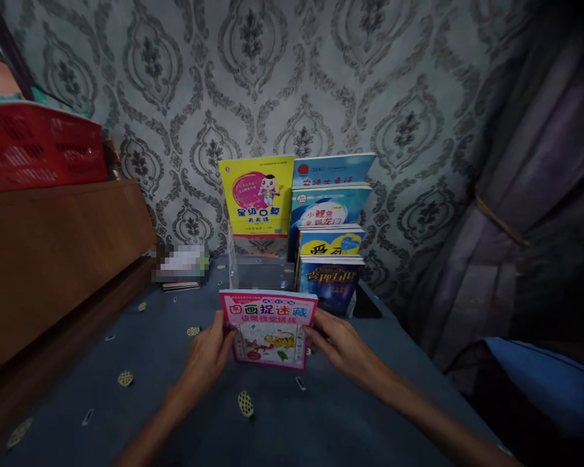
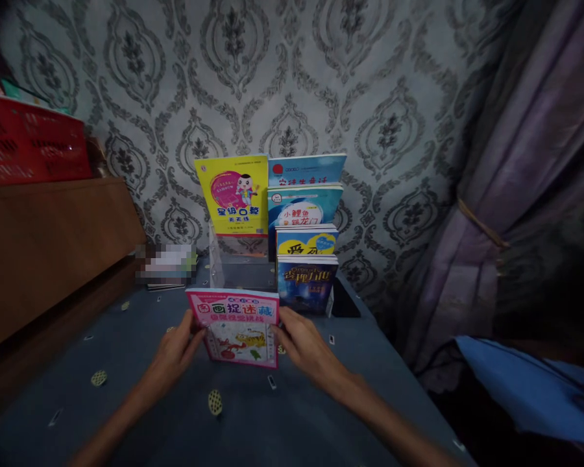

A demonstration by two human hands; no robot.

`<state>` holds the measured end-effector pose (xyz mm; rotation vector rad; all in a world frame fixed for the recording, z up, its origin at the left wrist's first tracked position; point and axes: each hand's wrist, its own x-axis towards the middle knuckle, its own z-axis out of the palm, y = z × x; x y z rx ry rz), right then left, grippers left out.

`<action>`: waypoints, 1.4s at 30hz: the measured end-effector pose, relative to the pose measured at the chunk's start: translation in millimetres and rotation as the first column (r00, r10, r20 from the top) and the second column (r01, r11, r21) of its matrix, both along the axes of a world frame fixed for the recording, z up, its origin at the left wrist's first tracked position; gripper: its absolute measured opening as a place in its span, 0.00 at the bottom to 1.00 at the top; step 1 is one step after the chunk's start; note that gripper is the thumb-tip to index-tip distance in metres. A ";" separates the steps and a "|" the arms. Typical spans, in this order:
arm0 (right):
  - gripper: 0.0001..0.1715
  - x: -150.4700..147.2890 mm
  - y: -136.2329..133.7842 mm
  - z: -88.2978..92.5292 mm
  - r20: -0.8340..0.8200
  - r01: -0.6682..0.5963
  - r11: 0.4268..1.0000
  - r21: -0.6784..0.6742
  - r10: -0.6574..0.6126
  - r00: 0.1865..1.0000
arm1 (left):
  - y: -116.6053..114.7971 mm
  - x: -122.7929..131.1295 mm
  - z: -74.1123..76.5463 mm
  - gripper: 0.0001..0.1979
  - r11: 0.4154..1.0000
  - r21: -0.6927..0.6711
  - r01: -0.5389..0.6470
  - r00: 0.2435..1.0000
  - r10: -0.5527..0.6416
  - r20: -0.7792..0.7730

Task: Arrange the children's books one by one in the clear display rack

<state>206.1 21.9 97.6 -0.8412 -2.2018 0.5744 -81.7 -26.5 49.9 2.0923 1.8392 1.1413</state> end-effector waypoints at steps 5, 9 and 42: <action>0.18 -1.6 3.2 5.4 -0.026 -0.014 1.000 0.011 0.015 1.000 | -0.1 0.5 13.6 0.10 0.998 -0.029 0.059 0.997 -0.058 0.053; 0.17 -2.3 8.8 4.8 -0.027 -0.002 0.999 0.038 0.003 1.000 | 3.7 1.5 22.4 0.07 0.998 -0.006 0.056 0.998 -0.056 0.032; 0.17 -21.4 77.4 127.4 -0.186 0.184 0.783 0.595 -0.089 0.979 | 96.3 -10.4 172.7 0.09 0.742 0.668 -0.053 0.969 0.200 -0.146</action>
